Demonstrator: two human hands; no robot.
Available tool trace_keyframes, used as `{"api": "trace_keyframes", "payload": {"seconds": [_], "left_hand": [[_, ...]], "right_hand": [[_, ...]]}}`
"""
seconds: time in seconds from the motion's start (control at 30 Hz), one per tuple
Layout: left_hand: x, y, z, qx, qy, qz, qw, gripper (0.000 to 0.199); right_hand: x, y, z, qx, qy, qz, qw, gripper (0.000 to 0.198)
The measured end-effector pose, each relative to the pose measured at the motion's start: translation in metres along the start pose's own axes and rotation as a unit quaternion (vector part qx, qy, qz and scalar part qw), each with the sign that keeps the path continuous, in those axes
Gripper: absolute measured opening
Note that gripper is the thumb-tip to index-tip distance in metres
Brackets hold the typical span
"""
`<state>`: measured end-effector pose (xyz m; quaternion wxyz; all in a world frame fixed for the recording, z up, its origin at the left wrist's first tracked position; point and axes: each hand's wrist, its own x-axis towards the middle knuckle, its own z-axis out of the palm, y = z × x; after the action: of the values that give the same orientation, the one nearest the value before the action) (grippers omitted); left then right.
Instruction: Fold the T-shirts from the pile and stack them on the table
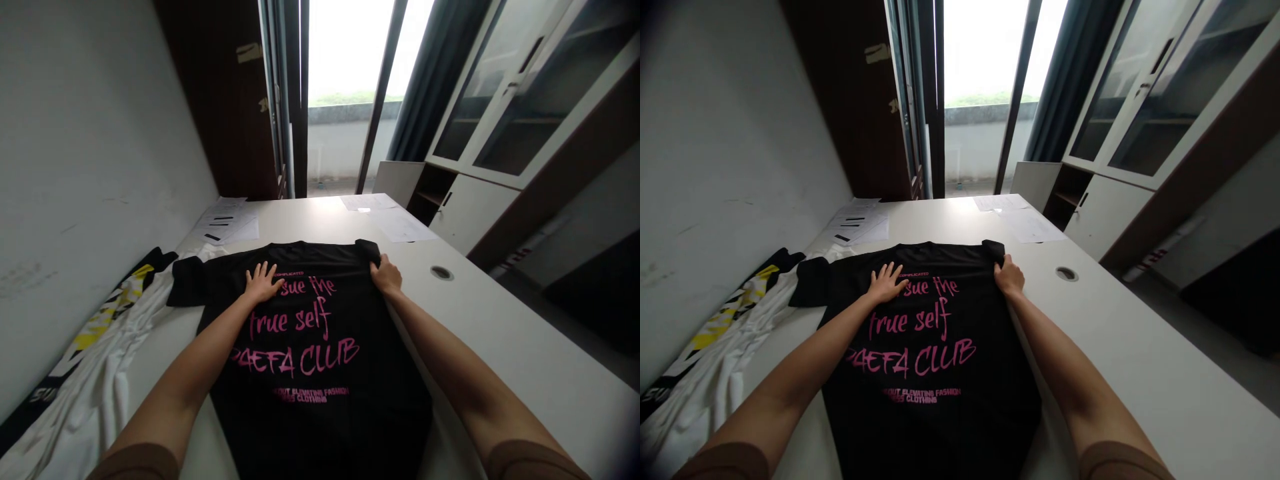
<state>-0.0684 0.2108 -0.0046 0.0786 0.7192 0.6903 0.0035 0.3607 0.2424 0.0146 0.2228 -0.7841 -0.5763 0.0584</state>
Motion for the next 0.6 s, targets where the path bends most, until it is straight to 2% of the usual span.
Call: {"api": "trace_keyframes", "payload": {"seconds": [0.1, 0.2, 0.3, 0.37, 0.47, 0.53, 0.6], "left_hand": [[0.020, 0.010, 0.003, 0.000, 0.014, 0.001, 1.000, 0.086], [0.037, 0.016, 0.002, -0.003, 0.012, 0.008, 1.000, 0.086], [0.051, 0.017, -0.002, -0.006, 0.002, 0.019, 1.000, 0.086], [0.060, 0.018, -0.006, -0.010, -0.003, 0.022, 1.000, 0.085], [0.071, 0.023, -0.008, -0.017, -0.014, 0.022, 1.000, 0.086], [0.074, 0.028, -0.007, -0.020, -0.015, 0.019, 1.000, 0.089], [0.073, 0.033, -0.004, -0.019, -0.010, 0.019, 1.000, 0.090]], "right_hand": [[0.009, 0.012, 0.004, 0.076, 0.061, 0.044, 0.994, 0.041], [0.018, 0.028, 0.008, 0.151, 0.123, 0.087, 0.977, 0.033], [0.025, 0.040, 0.008, 0.185, 0.149, 0.102, 0.966, 0.028], [0.023, 0.039, 0.005, 0.168, 0.175, 0.058, 0.968, 0.028], [0.014, 0.024, 0.001, 0.117, 0.220, -0.076, 0.966, 0.031], [0.006, 0.007, 0.002, 0.106, 0.169, -0.182, 0.963, 0.033], [0.002, -0.013, 0.008, 0.105, 0.048, -0.275, 0.954, 0.035]]}}
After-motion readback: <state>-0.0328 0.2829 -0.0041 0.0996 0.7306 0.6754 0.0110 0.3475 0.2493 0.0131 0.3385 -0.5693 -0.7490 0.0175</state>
